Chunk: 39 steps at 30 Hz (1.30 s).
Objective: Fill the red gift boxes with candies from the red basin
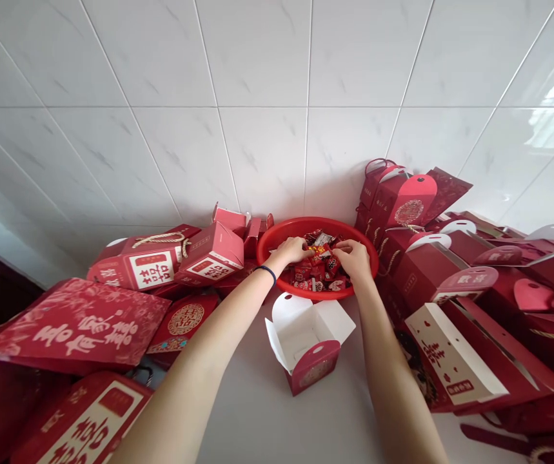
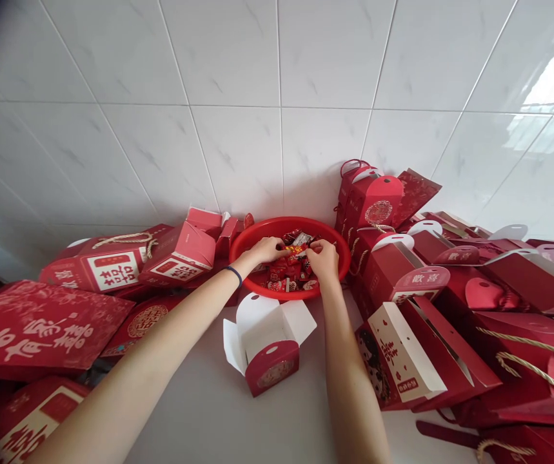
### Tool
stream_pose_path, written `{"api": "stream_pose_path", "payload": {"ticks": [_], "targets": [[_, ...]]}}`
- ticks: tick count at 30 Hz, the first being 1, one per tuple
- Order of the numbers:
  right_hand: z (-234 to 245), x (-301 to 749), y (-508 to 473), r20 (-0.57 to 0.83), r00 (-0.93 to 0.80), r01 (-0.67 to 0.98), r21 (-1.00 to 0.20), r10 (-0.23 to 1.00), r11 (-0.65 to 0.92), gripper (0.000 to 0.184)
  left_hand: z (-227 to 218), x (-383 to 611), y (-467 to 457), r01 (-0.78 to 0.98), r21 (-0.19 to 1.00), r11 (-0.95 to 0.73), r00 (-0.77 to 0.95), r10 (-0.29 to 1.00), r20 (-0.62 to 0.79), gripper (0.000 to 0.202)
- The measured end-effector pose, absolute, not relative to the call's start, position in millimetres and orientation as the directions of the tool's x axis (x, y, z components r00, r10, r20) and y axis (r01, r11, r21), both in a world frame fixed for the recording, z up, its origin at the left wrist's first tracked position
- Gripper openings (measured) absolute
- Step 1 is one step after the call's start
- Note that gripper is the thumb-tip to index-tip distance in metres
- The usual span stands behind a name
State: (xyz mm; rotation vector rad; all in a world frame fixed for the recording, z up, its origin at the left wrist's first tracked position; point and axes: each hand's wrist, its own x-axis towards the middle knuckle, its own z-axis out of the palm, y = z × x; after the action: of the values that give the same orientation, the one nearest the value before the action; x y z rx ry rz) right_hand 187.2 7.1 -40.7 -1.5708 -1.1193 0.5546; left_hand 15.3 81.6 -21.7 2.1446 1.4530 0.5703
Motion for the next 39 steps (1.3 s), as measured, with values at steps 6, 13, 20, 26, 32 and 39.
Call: {"api": "stream_pose_path", "payload": {"ticks": [6,13,20,26,32,39], "targets": [[-42,187,11,0.235,0.457,0.327,-0.941,0.858,0.084,0.042,-10,19,77,0.523,0.746,-0.413,0.46,0.873,0.161,0.01],[-30,181,-3,0.244,0.256,0.041,-0.97,0.936,0.242,0.055,16,25,76,0.242,0.866,-0.437,0.549,0.798,0.249,0.027],[-22,183,-7,0.126,0.28,-0.207,-0.96,0.952,0.188,0.044,15,20,90,0.346,0.868,-0.357,0.411,0.889,0.202,0.027],[-27,190,1,0.073,0.357,-0.269,-0.947,0.931,0.177,0.038,-4,-1,106,0.583,0.753,-0.306,0.364,0.927,0.095,0.022],[-26,190,1,0.057,0.365,-0.279,-0.945,0.929,0.168,0.032,-18,-3,106,0.637,0.705,-0.311,0.335,0.936,0.109,0.034],[-26,190,1,0.035,0.371,-0.293,-0.944,0.928,0.153,0.024,-9,1,110,0.481,0.817,-0.319,0.162,0.948,0.275,0.007]]}}
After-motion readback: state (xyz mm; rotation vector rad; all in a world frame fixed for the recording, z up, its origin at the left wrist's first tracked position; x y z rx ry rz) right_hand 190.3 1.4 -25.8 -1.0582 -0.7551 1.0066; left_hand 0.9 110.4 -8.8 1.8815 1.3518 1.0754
